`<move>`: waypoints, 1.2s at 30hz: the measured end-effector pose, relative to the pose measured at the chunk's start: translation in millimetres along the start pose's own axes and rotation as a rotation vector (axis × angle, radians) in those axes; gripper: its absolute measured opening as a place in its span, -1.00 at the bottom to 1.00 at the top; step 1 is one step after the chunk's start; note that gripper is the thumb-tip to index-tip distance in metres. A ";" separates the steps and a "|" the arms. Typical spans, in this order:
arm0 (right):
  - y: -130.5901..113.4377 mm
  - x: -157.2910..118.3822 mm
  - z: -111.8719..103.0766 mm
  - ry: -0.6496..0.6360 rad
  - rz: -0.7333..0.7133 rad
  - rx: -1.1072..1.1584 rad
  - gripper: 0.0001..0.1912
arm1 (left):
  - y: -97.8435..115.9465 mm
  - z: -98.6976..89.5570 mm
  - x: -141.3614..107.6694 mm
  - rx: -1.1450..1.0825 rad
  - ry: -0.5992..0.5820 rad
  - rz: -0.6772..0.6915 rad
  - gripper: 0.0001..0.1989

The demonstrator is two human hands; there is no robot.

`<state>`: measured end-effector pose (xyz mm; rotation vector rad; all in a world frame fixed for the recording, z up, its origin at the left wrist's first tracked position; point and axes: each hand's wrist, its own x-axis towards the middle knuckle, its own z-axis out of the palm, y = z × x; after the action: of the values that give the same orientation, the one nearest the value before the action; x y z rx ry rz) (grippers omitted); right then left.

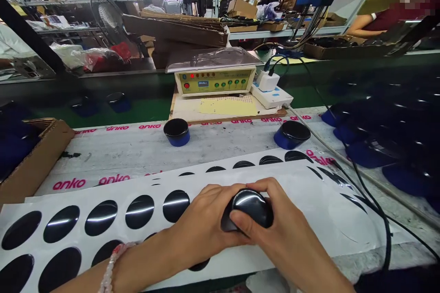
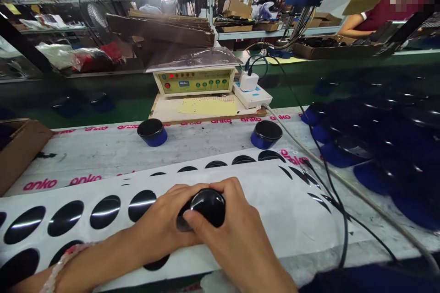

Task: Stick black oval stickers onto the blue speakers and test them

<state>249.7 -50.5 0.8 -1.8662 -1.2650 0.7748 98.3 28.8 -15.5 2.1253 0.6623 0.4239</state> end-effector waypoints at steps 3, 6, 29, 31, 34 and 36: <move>3.6 2.8 5.4 -0.062 -0.071 0.053 -0.81 | -0.5 -0.7 1.4 0.003 0.020 0.019 -0.35; 9.2 4.6 8.7 -0.012 -0.093 0.178 -0.73 | -0.3 2.8 -1.6 0.002 0.019 0.059 -0.31; 63.1 1.8 -7.2 -0.204 -0.628 -0.692 -0.33 | -78.1 -171.0 76.8 0.524 0.853 -0.169 -0.64; 57.9 0.0 -13.4 -0.182 -0.609 -0.689 -0.33 | -71.9 -150.5 64.5 0.505 0.721 -0.110 -0.64; 34.8 -4.6 -5.5 -0.225 -0.592 -0.586 -0.43 | -55.3 -114.0 39.8 0.449 0.571 -0.062 -0.62; 15.3 -7.3 11.9 -0.344 -0.574 -0.479 -0.48 | -39.9 -89.2 24.4 0.416 0.564 -0.048 -0.56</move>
<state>245.3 -58.2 -17.9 -1.6030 -2.2341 0.5119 60.0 119.5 5.7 2.3791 1.2032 0.9438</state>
